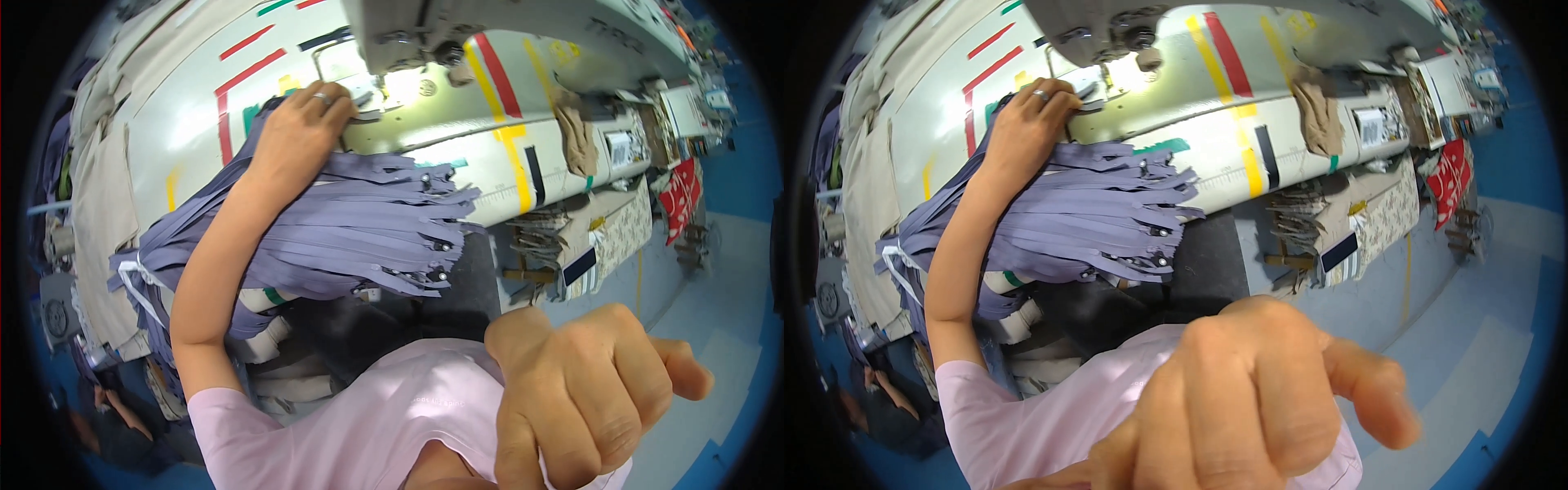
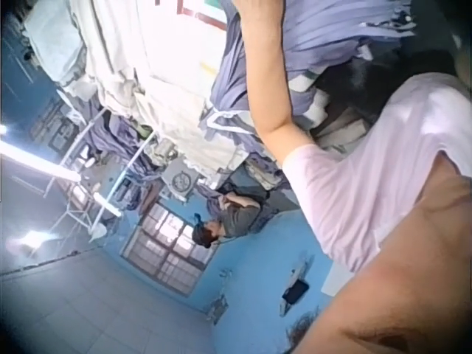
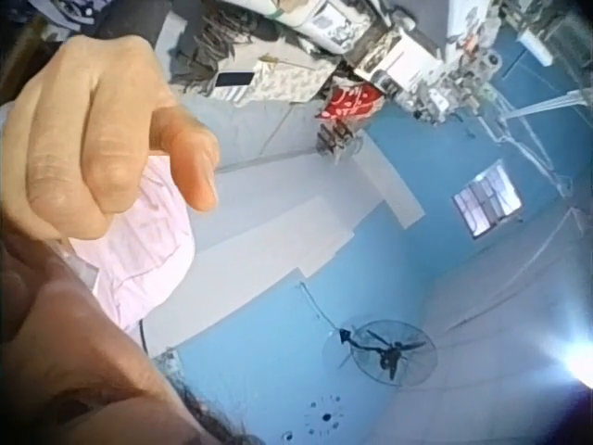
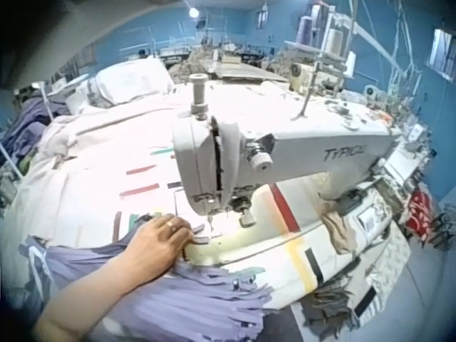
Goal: Operating an industrial sewing machine to process a bundle of zippers.
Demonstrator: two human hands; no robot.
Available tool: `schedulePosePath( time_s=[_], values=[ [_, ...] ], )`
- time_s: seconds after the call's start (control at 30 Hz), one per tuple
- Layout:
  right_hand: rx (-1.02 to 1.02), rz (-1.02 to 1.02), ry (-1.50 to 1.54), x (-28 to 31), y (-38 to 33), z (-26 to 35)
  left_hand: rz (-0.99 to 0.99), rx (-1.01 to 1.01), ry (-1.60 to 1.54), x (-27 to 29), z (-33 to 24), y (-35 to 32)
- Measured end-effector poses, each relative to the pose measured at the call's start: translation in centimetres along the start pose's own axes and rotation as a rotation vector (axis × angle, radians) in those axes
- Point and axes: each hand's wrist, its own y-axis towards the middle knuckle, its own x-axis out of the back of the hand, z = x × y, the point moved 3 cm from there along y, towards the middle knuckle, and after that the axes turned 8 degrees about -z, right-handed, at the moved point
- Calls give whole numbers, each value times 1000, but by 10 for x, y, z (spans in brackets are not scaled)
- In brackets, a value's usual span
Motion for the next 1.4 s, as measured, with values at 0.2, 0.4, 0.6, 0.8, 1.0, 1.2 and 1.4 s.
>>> schedulePosePath(
  time_s=[0.2,0.4,0.6,0.8,1.0,1.2,1.4],
  values=[
    [122,11,-96,-12,-20,5,47,10,69,4,3,-1],
    [284,-741,-1099,41,-54,50,-17,-69,-34,9,-5,16],
    [40,-437,-2363,151,-9,68,-57,-233,-11,18,-8,7],
    [-89,-292,-2519,179,3,67,-103,-86,-42,15,3,1],
    [-299,-390,-2509,167,-12,77,-28,-160,12,13,-11,11],
    [-28,-447,-1825,165,-19,74,-88,-96,-38,14,-12,8],
    [93,-573,-1842,59,-69,93,-46,90,116,15,30,-2]
  ],
)
